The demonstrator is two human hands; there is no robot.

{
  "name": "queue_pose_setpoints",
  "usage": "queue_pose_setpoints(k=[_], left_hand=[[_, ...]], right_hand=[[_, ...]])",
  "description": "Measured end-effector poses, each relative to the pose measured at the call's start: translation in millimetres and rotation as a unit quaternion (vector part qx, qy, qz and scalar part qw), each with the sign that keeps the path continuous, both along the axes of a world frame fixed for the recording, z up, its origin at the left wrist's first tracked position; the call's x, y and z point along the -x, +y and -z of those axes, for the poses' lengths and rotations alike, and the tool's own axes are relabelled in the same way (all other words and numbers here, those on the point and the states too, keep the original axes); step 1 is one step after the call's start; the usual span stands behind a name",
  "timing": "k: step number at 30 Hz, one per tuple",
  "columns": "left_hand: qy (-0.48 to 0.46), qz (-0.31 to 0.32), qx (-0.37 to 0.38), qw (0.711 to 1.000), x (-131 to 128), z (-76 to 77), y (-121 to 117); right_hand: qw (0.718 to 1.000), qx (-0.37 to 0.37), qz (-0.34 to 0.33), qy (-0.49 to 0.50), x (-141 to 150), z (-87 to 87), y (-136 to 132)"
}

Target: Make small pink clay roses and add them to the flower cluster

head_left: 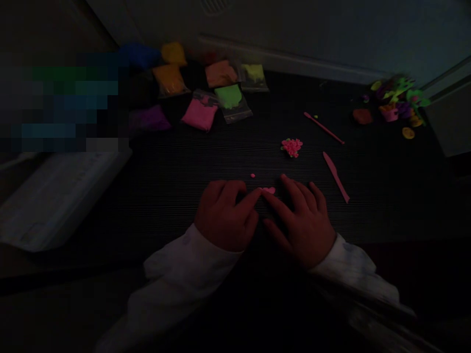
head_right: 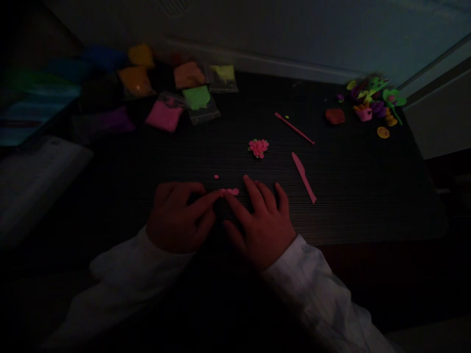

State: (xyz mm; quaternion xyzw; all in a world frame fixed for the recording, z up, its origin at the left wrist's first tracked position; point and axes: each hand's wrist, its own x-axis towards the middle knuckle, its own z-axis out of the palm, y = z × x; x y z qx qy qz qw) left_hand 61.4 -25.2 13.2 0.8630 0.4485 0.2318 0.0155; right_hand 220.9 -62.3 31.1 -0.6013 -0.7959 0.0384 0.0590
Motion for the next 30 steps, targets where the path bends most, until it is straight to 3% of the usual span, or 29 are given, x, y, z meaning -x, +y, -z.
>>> queue_pose_setpoints(k=[30], left_hand=[[0.008,0.020,0.009,1.000,-0.3,-1.3,1.7]], right_hand=[[1.000,-0.007,0.001,0.002,0.3,-0.1,0.5]])
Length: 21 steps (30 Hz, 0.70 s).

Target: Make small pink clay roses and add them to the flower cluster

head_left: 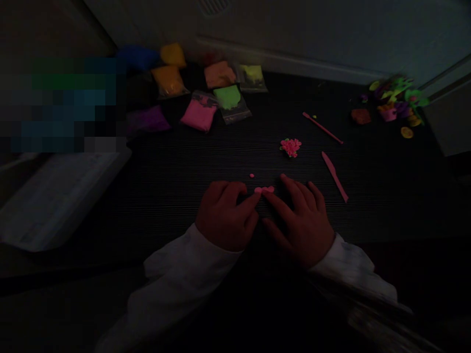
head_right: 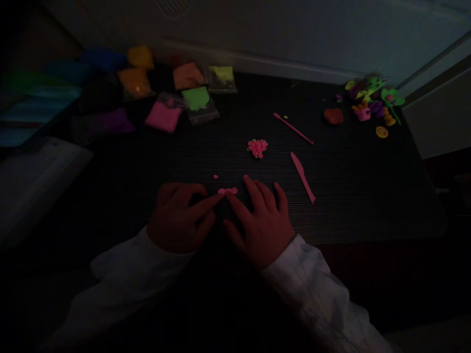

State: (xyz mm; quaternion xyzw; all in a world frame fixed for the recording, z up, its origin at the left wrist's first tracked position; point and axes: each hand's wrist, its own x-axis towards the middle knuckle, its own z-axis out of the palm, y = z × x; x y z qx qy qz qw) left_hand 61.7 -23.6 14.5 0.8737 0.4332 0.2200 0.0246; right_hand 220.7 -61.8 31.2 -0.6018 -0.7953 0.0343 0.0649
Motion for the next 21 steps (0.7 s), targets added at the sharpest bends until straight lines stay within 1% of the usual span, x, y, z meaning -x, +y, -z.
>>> queue_pose_setpoints(k=[4,10,15,18,21], left_hand=[[-0.013,-0.008,-0.015,1.000,0.4,1.0,-0.7],[-0.008,0.001,-0.006,1.000,0.6,0.1,-0.7],[-0.023,-0.001,-0.008,1.000,-0.2,1.6,-1.0],[-0.038,-0.030,-0.001,0.999,-0.1,2.9,1.5],[-0.055,-0.084,0.005,0.995,-1.3,4.5,8.4]], right_hand=[[1.000,0.001,0.004,0.004,-1.0,0.7,-0.5],[1.000,-0.002,0.002,0.010,-1.7,1.1,-0.9],[1.000,0.004,0.005,0.020,-2.0,1.3,-1.0],[0.999,-0.004,0.019,0.046,-3.5,2.9,-1.0],[0.995,-0.016,0.037,0.088,-6.1,4.4,-0.8]])
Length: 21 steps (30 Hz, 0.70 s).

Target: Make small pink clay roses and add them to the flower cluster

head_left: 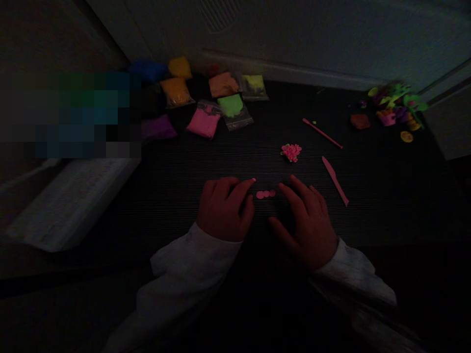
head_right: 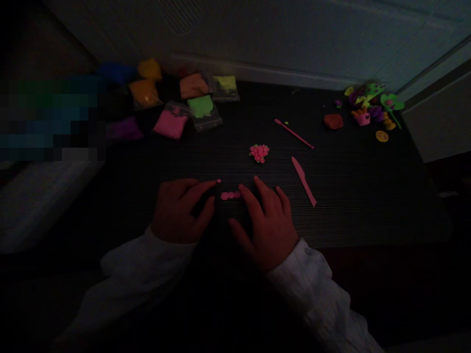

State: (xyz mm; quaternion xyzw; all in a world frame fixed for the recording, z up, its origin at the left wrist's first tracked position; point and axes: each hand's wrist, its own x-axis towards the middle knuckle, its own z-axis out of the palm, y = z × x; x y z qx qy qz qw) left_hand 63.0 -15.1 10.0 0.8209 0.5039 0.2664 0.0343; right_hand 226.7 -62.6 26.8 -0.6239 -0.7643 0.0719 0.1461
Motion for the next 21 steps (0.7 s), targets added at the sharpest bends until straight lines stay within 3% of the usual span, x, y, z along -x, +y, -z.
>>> queue_pose_setpoints(k=[6,10,13,21], left_hand=[[-0.008,-0.083,0.049,0.995,-10,4.7,16],[-0.021,-0.103,0.063,0.993,-13,6.0,21],[-0.055,-0.079,0.063,0.993,-12,5.0,22],[-0.176,0.059,0.046,0.981,-11,-2.6,12]], right_hand=[[0.994,-0.011,0.045,0.101,-5,0.6,1],[0.988,-0.020,0.053,0.145,-7,1.5,1],[0.985,-0.023,0.058,0.164,-9,2.4,1],[0.977,-0.064,0.031,0.200,-10,3.2,2]])
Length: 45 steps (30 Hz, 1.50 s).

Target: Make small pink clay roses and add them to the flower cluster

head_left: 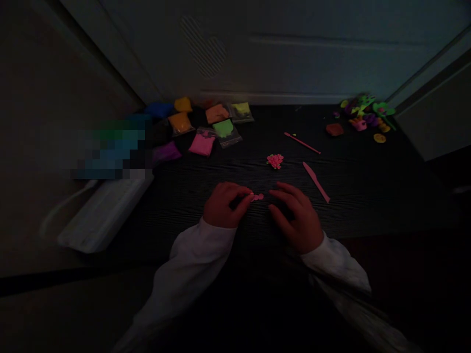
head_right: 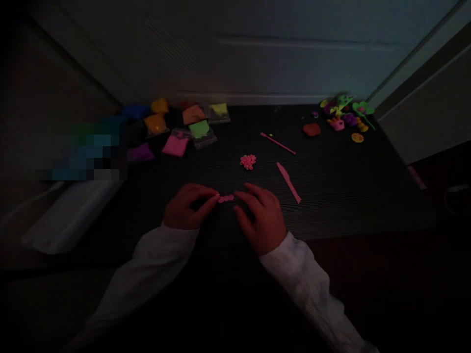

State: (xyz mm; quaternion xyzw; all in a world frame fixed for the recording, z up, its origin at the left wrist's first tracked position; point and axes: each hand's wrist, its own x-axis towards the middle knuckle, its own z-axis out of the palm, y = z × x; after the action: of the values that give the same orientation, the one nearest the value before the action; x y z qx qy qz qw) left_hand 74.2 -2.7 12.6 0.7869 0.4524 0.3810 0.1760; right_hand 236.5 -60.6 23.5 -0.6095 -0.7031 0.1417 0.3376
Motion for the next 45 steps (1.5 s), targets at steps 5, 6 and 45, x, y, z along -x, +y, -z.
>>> queue_pose_setpoints(k=[5,6,45], left_hand=[[0.002,0.040,0.015,0.999,2,-4.0,-10],[0.003,0.038,0.017,0.999,3,-4.5,-12],[-0.091,0.027,0.101,0.990,7,5.1,-28]], right_hand=[[0.998,-0.047,-0.023,0.032,14,-3.5,4],[0.997,-0.056,-0.017,0.041,15,-3.8,4],[0.982,-0.058,0.045,0.176,6,2.1,6]])
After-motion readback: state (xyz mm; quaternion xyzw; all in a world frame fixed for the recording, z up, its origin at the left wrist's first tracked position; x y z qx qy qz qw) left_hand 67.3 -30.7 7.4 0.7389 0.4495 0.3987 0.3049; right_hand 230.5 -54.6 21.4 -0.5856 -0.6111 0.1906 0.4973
